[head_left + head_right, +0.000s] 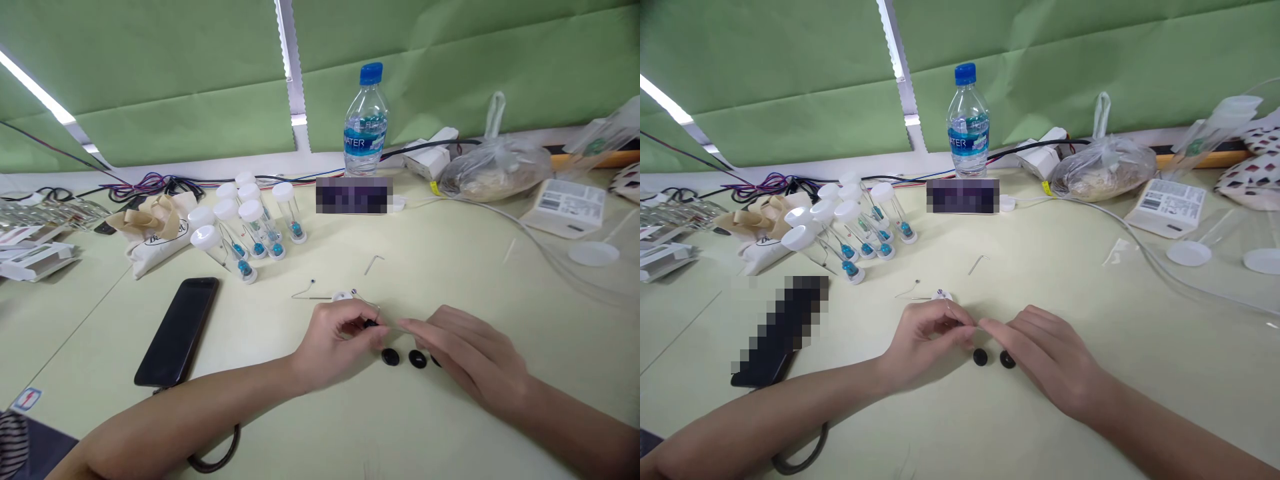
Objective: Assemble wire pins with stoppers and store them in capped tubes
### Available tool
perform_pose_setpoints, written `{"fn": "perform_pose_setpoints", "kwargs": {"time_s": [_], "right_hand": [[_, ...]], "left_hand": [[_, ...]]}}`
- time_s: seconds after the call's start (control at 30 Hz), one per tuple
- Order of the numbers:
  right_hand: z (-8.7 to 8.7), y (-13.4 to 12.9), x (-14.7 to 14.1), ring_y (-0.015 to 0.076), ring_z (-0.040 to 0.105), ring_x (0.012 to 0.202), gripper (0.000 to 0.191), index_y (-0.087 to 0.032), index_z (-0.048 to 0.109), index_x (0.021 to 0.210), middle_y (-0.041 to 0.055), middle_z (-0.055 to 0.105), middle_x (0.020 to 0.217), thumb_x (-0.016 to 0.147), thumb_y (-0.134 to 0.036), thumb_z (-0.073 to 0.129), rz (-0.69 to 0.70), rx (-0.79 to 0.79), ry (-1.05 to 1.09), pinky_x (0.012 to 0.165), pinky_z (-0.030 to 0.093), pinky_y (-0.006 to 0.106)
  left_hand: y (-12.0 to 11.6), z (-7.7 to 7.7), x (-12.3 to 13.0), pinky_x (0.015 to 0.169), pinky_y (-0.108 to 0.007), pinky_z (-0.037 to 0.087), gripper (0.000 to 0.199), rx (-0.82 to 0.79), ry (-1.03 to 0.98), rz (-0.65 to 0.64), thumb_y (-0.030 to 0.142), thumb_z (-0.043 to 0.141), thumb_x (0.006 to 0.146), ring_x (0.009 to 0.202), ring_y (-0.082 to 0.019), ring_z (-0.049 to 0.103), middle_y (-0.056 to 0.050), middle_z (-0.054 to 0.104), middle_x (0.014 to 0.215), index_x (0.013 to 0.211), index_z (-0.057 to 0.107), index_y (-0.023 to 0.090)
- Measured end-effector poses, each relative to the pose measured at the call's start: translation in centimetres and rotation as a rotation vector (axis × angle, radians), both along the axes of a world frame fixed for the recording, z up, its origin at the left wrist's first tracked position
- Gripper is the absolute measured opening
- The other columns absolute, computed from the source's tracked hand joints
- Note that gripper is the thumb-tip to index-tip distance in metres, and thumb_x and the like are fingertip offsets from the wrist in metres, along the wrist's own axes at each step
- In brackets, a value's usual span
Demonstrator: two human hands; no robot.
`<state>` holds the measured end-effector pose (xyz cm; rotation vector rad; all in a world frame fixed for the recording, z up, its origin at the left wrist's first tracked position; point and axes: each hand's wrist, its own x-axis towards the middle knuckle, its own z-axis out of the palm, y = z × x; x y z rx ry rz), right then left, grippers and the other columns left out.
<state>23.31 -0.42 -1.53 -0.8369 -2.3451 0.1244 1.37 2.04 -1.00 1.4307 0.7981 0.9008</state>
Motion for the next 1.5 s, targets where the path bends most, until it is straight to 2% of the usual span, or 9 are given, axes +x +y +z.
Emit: {"fn": "perform_pose_setpoints", "kwargs": {"time_s": [0.13, 0.23, 0.33, 0.5, 0.87, 1.23, 1.5], "right_hand": [[0.0, 0.2, -0.2, 0.015, 0.055, 0.066, 0.034, -0.012, 0.05, 0.125, 0.0025, 0.064, 0.077, 0.091, -0.009, 0.052, -0.108, 0.143, -0.07, 0.063, 0.041, 0.029], [0.2, 0.4, -0.2, 0.0177, 0.059, 0.076, 0.025, -0.011, 0.058, 0.113, 0.0073, 0.066, 0.087, 0.09, -0.005, 0.051, -0.143, 0.287, -0.154, 0.069, 0.043, 0.032], [0.7, 0.4, -0.1, 0.0181, 0.06, 0.077, 0.023, -0.012, 0.063, 0.104, 0.0076, 0.066, 0.085, 0.09, -0.002, 0.048, -0.146, 0.382, -0.212, 0.071, 0.043, 0.033], [1.3, 0.2, 0.2, 0.02, 0.062, 0.078, 0.026, -0.01, 0.064, 0.108, 0.0085, 0.068, 0.086, 0.091, -0.006, 0.044, -0.092, 0.467, -0.285, 0.074, 0.045, 0.037], [1.3, 0.1, -0.1, 0.0239, 0.064, 0.084, 0.025, -0.005, 0.062, 0.108, 0.0145, 0.07, 0.095, 0.089, -0.004, 0.047, -0.061, 0.423, -0.256, 0.074, 0.048, 0.039], [0.9, 0.4, -0.1, 0.0194, 0.061, 0.081, 0.026, -0.009, 0.059, 0.107, 0.0111, 0.068, 0.093, 0.09, -0.001, 0.042, -0.052, 0.299, -0.201, 0.074, 0.045, 0.034], [0.8, 0.5, 0.0, 0.0166, 0.06, 0.078, 0.026, -0.012, 0.058, 0.105, 0.0078, 0.068, 0.092, 0.095, -0.005, 0.035, -0.075, 0.246, -0.205, 0.074, 0.042, 0.031]], "left_hand": [[0.3, -0.4, 0.0, 0.06, -0.027, 0.051, 0.015, -0.161, -0.091, 0.008, 0.028, 0.068, 0.08, 0.06, -0.013, 0.061, -0.003, 0.064, 0.064, 0.078, 0.065, 0.013], [0.5, -0.5, 0.0, 0.062, -0.028, 0.051, 0.017, -0.24, -0.129, 0.023, 0.029, 0.07, 0.079, 0.062, -0.014, 0.063, -0.003, 0.064, 0.065, 0.078, 0.064, 0.013], [0.4, -0.4, 0.1, 0.062, -0.028, 0.051, 0.017, -0.259, -0.137, 0.03, 0.029, 0.071, 0.078, 0.061, -0.013, 0.062, -0.003, 0.064, 0.063, 0.077, 0.064, 0.013], [0.4, -0.5, 0.1, 0.062, -0.028, 0.051, 0.016, -0.219, -0.135, 0.002, 0.028, 0.07, 0.079, 0.06, -0.012, 0.062, -0.002, 0.062, 0.065, 0.076, 0.065, 0.012], [0.4, -1.1, 0.2, 0.064, -0.03, 0.052, 0.019, -0.272, -0.133, 0.016, 0.031, 0.073, 0.076, 0.061, -0.012, 0.062, -0.002, 0.063, 0.067, 0.078, 0.064, 0.014], [0.4, -0.8, 0.2, 0.066, -0.028, 0.052, 0.022, -0.316, -0.12, 0.036, 0.028, 0.078, 0.07, 0.062, -0.012, 0.064, -0.001, 0.066, 0.069, 0.083, 0.067, 0.015], [0.4, -0.9, 0.2, 0.066, -0.029, 0.052, 0.023, -0.309, -0.098, 0.03, 0.029, 0.078, 0.07, 0.063, -0.013, 0.064, -0.001, 0.065, 0.067, 0.086, 0.066, 0.015]]}}
